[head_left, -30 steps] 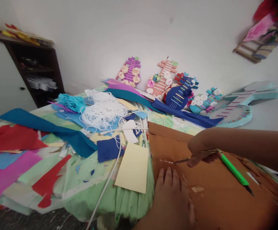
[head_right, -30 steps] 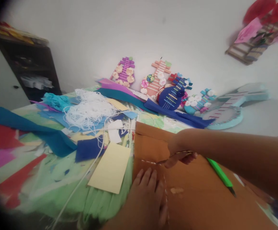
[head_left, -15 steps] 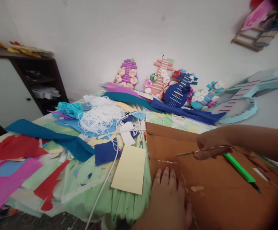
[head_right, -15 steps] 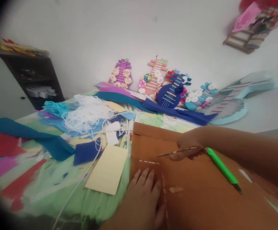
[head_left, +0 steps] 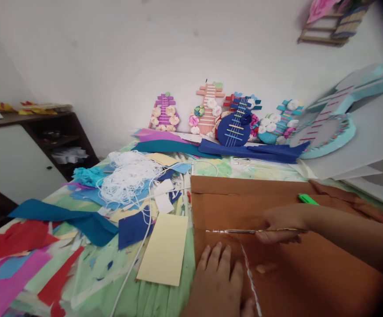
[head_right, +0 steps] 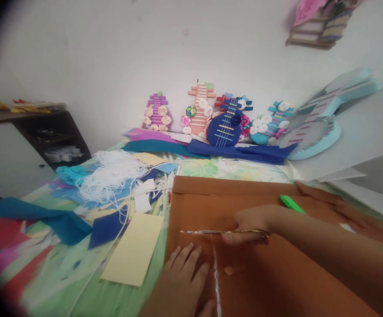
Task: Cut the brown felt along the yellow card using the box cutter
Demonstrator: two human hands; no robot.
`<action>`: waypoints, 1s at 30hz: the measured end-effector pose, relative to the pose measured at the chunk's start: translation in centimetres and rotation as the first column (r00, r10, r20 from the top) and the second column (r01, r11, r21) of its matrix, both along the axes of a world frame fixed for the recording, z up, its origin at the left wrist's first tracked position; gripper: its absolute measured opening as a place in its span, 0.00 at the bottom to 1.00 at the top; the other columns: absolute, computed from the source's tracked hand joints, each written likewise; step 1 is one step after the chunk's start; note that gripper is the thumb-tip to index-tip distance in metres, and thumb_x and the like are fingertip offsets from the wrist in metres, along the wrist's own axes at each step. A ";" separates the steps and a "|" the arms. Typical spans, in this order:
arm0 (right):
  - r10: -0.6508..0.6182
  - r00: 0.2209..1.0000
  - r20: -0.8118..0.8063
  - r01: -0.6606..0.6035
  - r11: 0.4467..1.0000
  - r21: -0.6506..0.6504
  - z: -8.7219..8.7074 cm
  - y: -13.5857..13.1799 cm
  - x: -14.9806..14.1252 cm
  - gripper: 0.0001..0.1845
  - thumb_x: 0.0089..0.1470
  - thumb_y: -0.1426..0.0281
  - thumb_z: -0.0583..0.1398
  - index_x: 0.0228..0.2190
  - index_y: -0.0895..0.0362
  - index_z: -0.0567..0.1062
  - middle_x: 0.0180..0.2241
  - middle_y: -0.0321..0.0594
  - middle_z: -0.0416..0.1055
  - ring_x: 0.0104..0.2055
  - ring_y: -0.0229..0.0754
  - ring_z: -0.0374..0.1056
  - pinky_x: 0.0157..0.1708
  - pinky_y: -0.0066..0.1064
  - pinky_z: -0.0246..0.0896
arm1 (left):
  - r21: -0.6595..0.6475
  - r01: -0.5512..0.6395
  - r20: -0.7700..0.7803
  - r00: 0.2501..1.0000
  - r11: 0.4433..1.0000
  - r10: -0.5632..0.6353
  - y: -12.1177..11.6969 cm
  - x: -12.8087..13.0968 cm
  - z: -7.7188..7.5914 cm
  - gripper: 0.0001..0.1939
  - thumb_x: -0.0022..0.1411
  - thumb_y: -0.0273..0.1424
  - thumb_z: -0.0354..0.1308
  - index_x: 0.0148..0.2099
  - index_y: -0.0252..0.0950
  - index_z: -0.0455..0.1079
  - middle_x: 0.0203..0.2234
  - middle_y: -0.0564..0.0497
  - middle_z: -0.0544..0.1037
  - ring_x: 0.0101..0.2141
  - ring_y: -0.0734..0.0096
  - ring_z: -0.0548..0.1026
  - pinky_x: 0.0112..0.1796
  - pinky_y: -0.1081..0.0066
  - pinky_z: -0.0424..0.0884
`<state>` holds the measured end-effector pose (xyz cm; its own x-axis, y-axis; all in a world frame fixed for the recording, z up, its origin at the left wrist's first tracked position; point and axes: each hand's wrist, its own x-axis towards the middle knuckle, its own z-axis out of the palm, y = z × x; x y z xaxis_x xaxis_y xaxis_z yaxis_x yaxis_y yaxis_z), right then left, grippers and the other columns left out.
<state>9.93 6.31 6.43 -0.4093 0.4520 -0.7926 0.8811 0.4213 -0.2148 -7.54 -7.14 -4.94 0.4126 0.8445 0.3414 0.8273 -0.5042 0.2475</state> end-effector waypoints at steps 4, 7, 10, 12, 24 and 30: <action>0.049 0.999 0.019 -0.047 0.995 -0.084 0.2 1.0 -0.7 0.32 0.42 0.41 0.44 0.16 0.59 0.61 0.15 0.35 0.58 0.15 0.33 0.55 0.16 0.27 0.53 | -0.070 0.032 -0.070 0.997 0.997 -0.037 0.1 -0.3 1.2 0.24 0.54 0.44 0.50 0.48 0.34 0.67 0.48 0.38 0.66 0.47 0.47 0.63 0.45 0.51 0.60; 0.054 0.998 0.015 -0.052 0.992 -0.113 0.1 1.4 -0.8 0.32 0.42 0.41 0.45 0.16 0.59 0.62 0.15 0.35 0.58 0.15 0.33 0.55 0.16 0.27 0.53 | -0.105 0.028 -0.087 0.995 0.994 -0.038 0.0 -0.5 2.2 0.21 0.54 0.39 0.50 0.48 0.33 0.67 0.48 0.40 0.66 0.48 0.49 0.63 0.45 0.53 0.61; 0.059 0.998 0.001 -0.058 0.992 -0.112 -0.2 1.7 -0.5 0.33 0.43 0.42 0.44 0.16 0.59 0.63 0.15 0.35 0.58 0.14 0.33 0.55 0.16 0.26 0.52 | -0.102 0.019 -0.092 0.995 0.995 -0.029 0.0 -0.4 2.3 0.21 0.54 0.39 0.50 0.48 0.34 0.66 0.48 0.41 0.66 0.47 0.50 0.64 0.45 0.53 0.62; 0.082 0.996 -0.021 -0.084 0.990 -0.113 -0.4 1.8 -0.4 0.34 0.44 0.42 0.44 0.17 0.60 0.65 0.14 0.35 0.59 0.14 0.33 0.55 0.15 0.26 0.52 | -0.076 0.023 -0.105 0.994 0.997 -0.031 0.1 -0.3 1.9 0.22 0.53 0.40 0.51 0.47 0.35 0.66 0.48 0.41 0.67 0.47 0.50 0.64 0.44 0.53 0.62; 0.091 0.984 -0.155 -0.110 0.987 -0.117 -0.8 1.5 0.3 0.34 0.44 0.44 0.48 0.20 0.63 0.72 0.12 0.33 0.57 0.14 0.33 0.55 0.14 0.25 0.52 | 0.034 0.150 -0.184 0.973 0.988 -0.141 0.6 -1.9 -0.8 0.26 0.53 0.41 0.52 0.53 0.35 0.60 0.52 0.41 0.62 0.49 0.49 0.61 0.45 0.55 0.61; 0.076 0.986 -0.149 -0.095 0.988 -0.121 -1.6 1.6 0.7 0.37 0.43 0.41 0.45 0.21 0.62 0.73 0.13 0.33 0.58 0.14 0.32 0.55 0.15 0.26 0.54 | -0.008 0.163 -0.185 0.969 0.987 -0.161 0.9 -2.1 -1.0 0.27 0.53 0.42 0.53 0.54 0.37 0.60 0.52 0.42 0.61 0.49 0.51 0.62 0.46 0.56 0.61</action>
